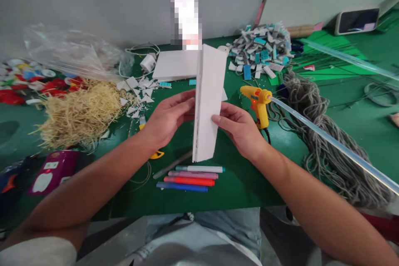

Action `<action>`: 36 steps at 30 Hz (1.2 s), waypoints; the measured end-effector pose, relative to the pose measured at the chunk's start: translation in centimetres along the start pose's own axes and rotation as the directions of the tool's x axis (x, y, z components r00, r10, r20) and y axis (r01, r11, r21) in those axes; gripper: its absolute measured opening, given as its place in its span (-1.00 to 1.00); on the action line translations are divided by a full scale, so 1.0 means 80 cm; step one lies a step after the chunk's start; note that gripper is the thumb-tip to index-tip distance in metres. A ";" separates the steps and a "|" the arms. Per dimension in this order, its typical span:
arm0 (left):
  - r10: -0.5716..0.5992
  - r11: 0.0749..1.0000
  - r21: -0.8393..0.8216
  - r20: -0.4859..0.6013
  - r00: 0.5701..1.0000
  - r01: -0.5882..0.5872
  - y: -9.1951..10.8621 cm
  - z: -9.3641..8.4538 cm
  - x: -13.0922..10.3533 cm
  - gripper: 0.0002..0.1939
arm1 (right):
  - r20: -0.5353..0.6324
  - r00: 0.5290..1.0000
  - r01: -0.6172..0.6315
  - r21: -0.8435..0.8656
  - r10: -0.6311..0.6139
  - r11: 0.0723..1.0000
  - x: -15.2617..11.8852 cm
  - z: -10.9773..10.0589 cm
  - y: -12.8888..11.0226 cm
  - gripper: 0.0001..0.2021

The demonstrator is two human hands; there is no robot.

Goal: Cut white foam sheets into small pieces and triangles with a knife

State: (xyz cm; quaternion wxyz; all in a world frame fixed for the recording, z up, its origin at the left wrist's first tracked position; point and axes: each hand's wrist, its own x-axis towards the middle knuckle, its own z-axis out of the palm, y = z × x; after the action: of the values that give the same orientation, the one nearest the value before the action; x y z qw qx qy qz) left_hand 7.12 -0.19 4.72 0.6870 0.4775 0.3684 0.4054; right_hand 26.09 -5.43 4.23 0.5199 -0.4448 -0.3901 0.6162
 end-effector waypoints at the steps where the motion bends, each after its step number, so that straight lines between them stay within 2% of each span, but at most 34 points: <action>1: -0.007 1.000 0.015 0.048 0.999 0.006 0.000 0.003 -0.003 -0.51 | -0.005 1.000 -0.005 0.004 0.005 1.000 0.000 0.000 0.000 -0.61; 3: -0.006 0.999 0.034 0.085 0.996 0.003 0.000 0.006 -0.007 -0.45 | -0.011 1.000 -0.020 0.006 0.020 1.000 0.001 -0.001 0.000 -0.60; 5: -0.009 1.000 0.013 0.045 0.999 0.009 0.001 0.004 -0.008 -0.41 | -0.013 0.999 -0.034 0.023 0.034 0.999 0.001 -0.003 -0.001 -0.61; 8: -0.084 0.993 -0.077 -0.002 0.996 0.084 0.003 -0.002 -0.007 -0.39 | 0.000 0.998 -0.067 0.070 0.067 0.995 0.001 -0.004 -0.002 -0.60; 11: -0.139 0.982 -0.130 0.011 0.990 0.139 0.002 -0.004 -0.007 -0.43 | 0.062 0.991 -0.126 0.085 0.121 0.988 0.001 -0.003 -0.003 -0.57; 15: -0.150 0.984 -0.094 0.029 0.988 0.152 0.000 0.001 -0.013 -0.44 | 0.144 0.972 -0.197 0.050 0.188 0.979 0.001 -0.002 -0.002 -0.57; 20: -0.230 0.971 -0.057 0.037 0.972 0.232 0.001 -0.001 -0.020 -0.41 | 0.184 0.966 -0.186 0.005 0.182 0.983 0.000 -0.005 -0.003 -0.61; 30: -0.255 0.962 -0.078 0.100 0.962 0.263 0.014 -0.005 -0.022 -0.49 | 0.237 0.950 -0.207 -0.014 0.204 0.978 -0.002 -0.003 -0.011 -0.62; 33: -0.231 0.970 -0.078 0.002 0.973 0.230 0.021 -0.017 -0.018 -0.53 | 0.189 0.961 -0.201 -0.010 0.199 0.980 -0.002 -0.014 -0.018 -0.59; 35: -0.128 0.991 -0.052 -0.097 0.987 0.124 0.024 -0.027 -0.012 -0.51 | 0.108 0.986 -0.127 -0.013 0.128 0.992 -0.001 -0.019 -0.022 -0.59; 36: -0.104 0.995 -0.010 -0.105 0.989 0.103 0.025 -0.031 -0.009 -0.52 | 0.094 0.989 -0.111 -0.016 0.112 0.994 0.000 -0.020 -0.023 -0.59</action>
State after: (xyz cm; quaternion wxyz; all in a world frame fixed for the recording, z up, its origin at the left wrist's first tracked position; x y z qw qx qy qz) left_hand 4.17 0.48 6.01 0.6877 0.4341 0.4276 0.3948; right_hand 28.18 -5.11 5.47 0.4630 -0.4392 -0.3920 0.6626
